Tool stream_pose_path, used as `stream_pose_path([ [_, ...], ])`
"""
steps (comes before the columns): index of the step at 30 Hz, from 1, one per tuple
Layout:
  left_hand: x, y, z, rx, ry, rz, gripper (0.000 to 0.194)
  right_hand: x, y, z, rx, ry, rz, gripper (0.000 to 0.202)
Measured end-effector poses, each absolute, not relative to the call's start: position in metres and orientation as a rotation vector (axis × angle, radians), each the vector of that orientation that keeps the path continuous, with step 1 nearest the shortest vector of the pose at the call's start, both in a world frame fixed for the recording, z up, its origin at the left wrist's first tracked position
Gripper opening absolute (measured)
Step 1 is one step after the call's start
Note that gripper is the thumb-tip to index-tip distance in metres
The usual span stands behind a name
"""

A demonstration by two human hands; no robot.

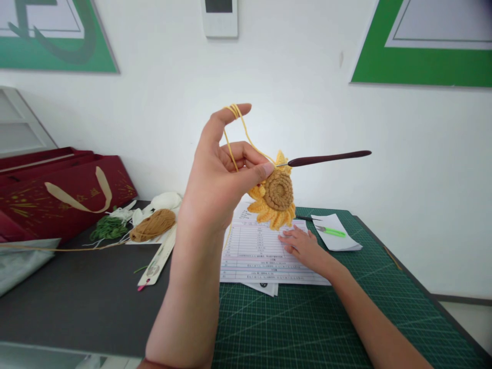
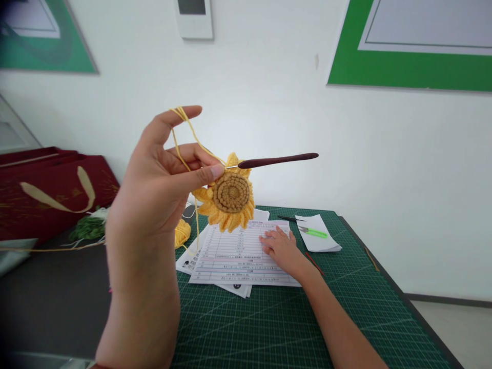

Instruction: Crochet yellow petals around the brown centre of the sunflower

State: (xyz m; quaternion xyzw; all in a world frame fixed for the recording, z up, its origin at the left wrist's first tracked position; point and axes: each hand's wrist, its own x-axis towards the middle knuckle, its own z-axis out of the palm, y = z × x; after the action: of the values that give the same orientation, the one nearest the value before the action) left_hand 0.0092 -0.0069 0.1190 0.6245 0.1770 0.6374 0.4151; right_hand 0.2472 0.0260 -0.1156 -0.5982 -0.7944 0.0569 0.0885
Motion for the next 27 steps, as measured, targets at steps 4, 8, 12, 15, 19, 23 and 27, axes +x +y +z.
stream_pose_path([
  [4,0.009,-0.007,0.12,1.568,0.439,1.603,0.079,0.247,0.026,-0.118,-1.756,-2.354,0.142,0.037],
  [8,0.01,-0.005,0.12,1.568,0.449,1.589,0.079,0.249,0.027,-0.122,-1.724,-2.33,0.115,0.037],
  [12,0.009,-0.004,0.121,1.571,0.457,1.595,0.078,0.251,0.031,-0.127,-1.674,-2.287,0.093,0.036],
  [15,0.008,-0.003,0.121,1.58,0.477,1.624,0.073,0.252,0.035,-0.128,-1.617,-2.236,0.076,0.035],
  [19,0.006,-0.003,0.122,1.57,0.49,1.639,0.07,0.254,0.036,-0.123,-1.523,-2.152,0.061,0.035],
  [23,0.003,-0.003,0.122,1.551,0.472,1.621,0.072,0.256,0.035,-0.116,-1.456,-2.054,0.048,0.034],
  [27,0.001,-0.005,0.122,1.549,0.462,1.626,0.069,0.258,0.036,-0.113,-1.422,-1.971,0.039,0.033],
])
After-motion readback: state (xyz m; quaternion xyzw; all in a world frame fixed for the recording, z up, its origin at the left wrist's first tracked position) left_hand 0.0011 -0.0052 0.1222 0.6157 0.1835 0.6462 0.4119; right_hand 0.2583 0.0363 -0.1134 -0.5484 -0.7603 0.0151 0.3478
